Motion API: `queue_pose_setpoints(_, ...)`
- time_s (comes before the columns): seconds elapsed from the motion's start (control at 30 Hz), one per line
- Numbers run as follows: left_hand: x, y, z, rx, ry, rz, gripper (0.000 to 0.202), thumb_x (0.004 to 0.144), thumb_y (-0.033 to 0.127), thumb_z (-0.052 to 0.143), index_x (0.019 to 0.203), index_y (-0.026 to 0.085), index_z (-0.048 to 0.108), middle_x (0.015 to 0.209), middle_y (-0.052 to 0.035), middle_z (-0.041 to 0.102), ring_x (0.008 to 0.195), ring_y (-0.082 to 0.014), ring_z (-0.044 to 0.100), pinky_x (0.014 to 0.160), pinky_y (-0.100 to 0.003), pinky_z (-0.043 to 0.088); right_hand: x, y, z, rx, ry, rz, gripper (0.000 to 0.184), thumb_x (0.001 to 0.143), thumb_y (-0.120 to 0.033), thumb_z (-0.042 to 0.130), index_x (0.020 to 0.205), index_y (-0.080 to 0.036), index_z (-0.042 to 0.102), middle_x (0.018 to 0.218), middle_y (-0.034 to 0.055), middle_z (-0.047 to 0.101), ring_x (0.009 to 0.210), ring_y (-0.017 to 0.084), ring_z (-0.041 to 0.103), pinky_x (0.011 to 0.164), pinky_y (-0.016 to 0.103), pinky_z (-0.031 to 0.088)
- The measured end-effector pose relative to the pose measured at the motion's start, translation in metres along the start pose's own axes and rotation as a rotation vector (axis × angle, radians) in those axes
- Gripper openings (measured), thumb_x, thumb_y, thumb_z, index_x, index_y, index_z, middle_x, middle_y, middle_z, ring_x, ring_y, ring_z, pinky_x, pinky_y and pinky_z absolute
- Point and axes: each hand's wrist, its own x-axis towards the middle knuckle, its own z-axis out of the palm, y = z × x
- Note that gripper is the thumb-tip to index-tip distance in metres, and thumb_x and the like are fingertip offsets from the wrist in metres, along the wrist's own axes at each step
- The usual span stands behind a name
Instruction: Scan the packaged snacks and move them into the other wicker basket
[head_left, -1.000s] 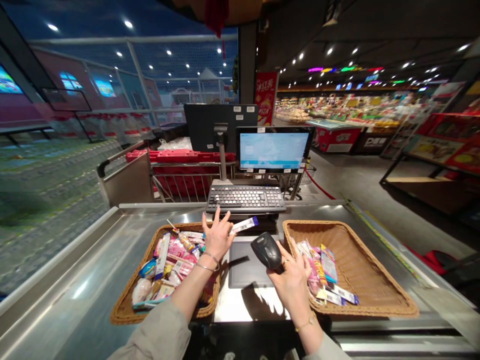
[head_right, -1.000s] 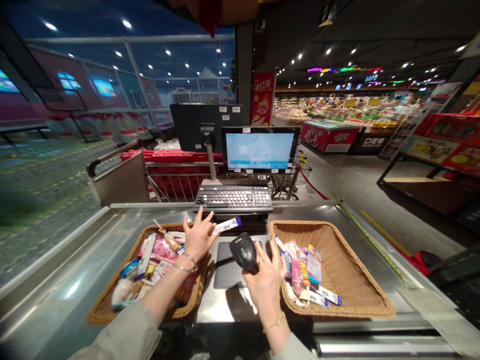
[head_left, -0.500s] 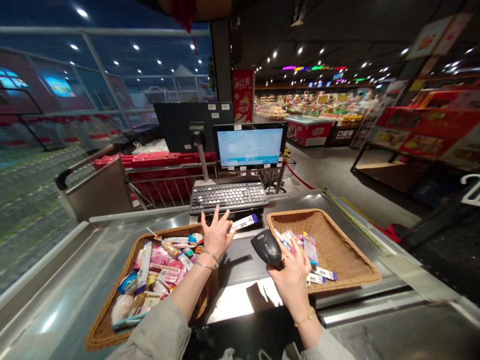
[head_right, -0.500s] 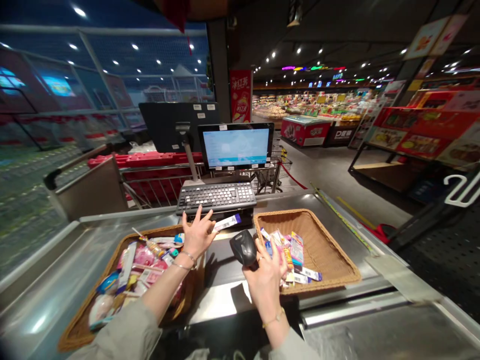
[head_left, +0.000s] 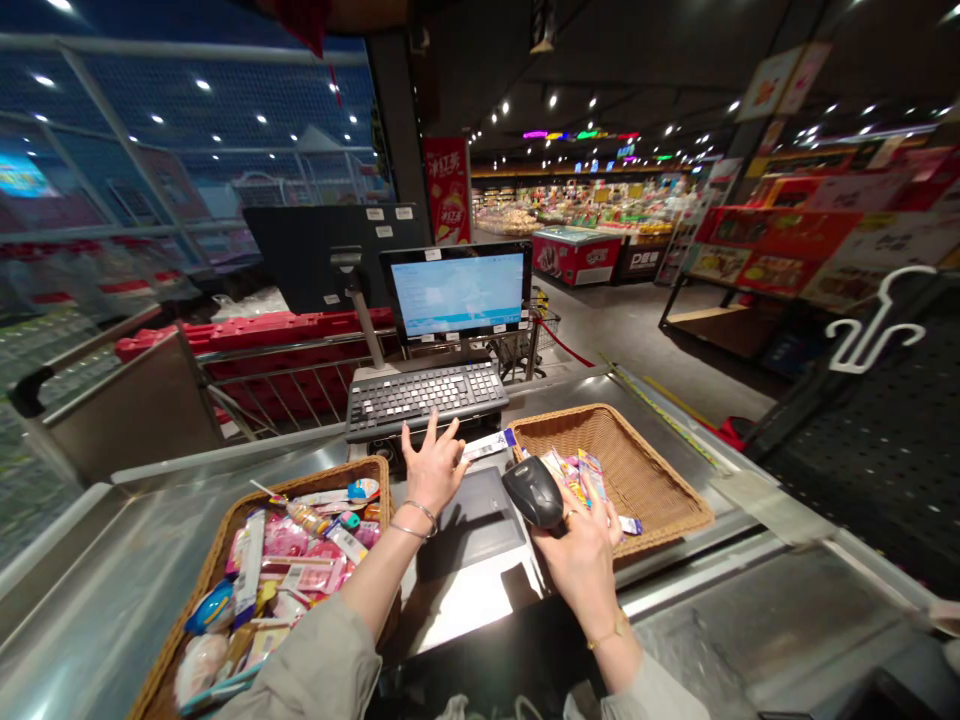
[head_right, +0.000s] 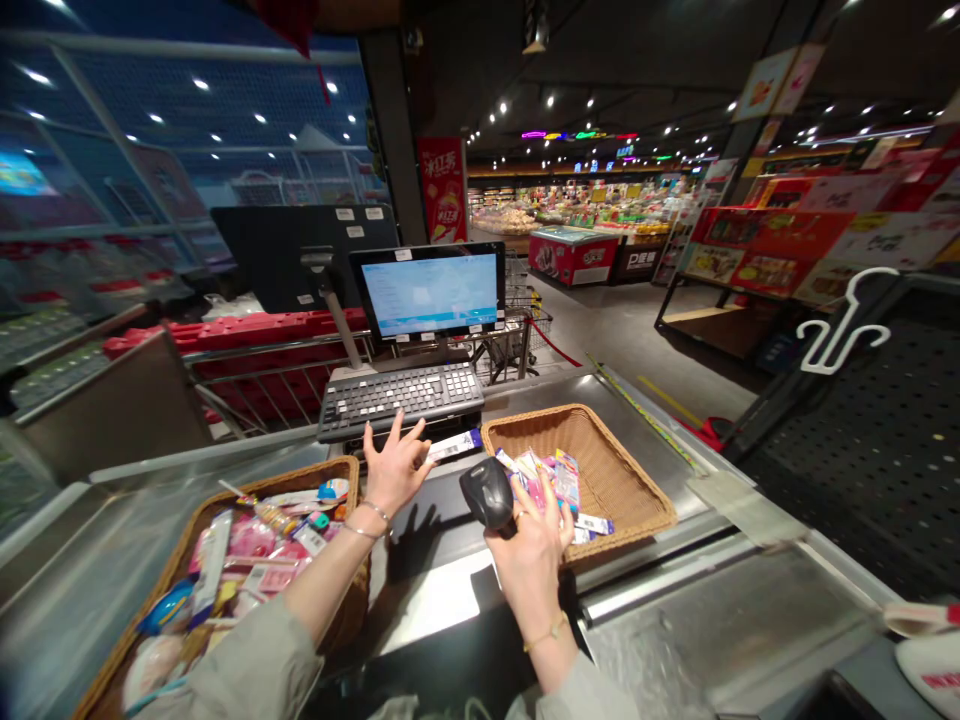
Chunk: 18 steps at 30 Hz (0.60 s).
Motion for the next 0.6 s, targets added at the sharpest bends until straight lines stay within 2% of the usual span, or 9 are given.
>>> queue_pose_setpoints(0.2, 0.010, 0.011, 0.008, -0.030, -0.017, 0.045, 0.008, 0.083, 0.030, 0.062, 0.089, 0.026, 0.067, 0.132, -0.0049, 0.063, 0.142, -0.0346, 0.033, 0.113, -0.072, 0.002, -0.001, 0.006, -0.008, -0.041, -0.005, 0.059, 0.031, 0.079, -0.035, 0.060, 0.108, -0.028, 0.070, 0.125, 0.0020, 0.066, 0.137, 0.029, 0.035, 0.110, 0.050, 0.017)
queue_pose_setpoints(0.43, 0.020, 0.021, 0.015, -0.039, -0.042, 0.094, 0.010, 0.085, 0.030, 0.062, 0.093, 0.026, 0.066, 0.136, -0.0027, 0.060, 0.143, -0.0335, 0.031, 0.113, -0.073, 0.002, 0.000, 0.017, -0.014, -0.055, 0.052, 0.087, 0.039, 0.079, -0.037, 0.061, 0.117, -0.028, 0.065, 0.123, 0.0035, 0.067, 0.136, 0.028, 0.037, 0.110, 0.051, 0.018)
queue_pose_setpoints(0.6, 0.024, 0.027, 0.021, -0.046, -0.048, 0.128, 0.011, 0.087, 0.028, 0.059, 0.094, 0.026, 0.066, 0.136, -0.0036, 0.060, 0.143, -0.0335, 0.031, 0.112, -0.074, 0.003, 0.000, 0.023, -0.016, -0.048, 0.087, 0.106, 0.030, 0.078, -0.040, 0.063, 0.105, -0.028, 0.069, 0.120, 0.0033, 0.068, 0.137, 0.029, 0.036, 0.109, 0.052, 0.017)
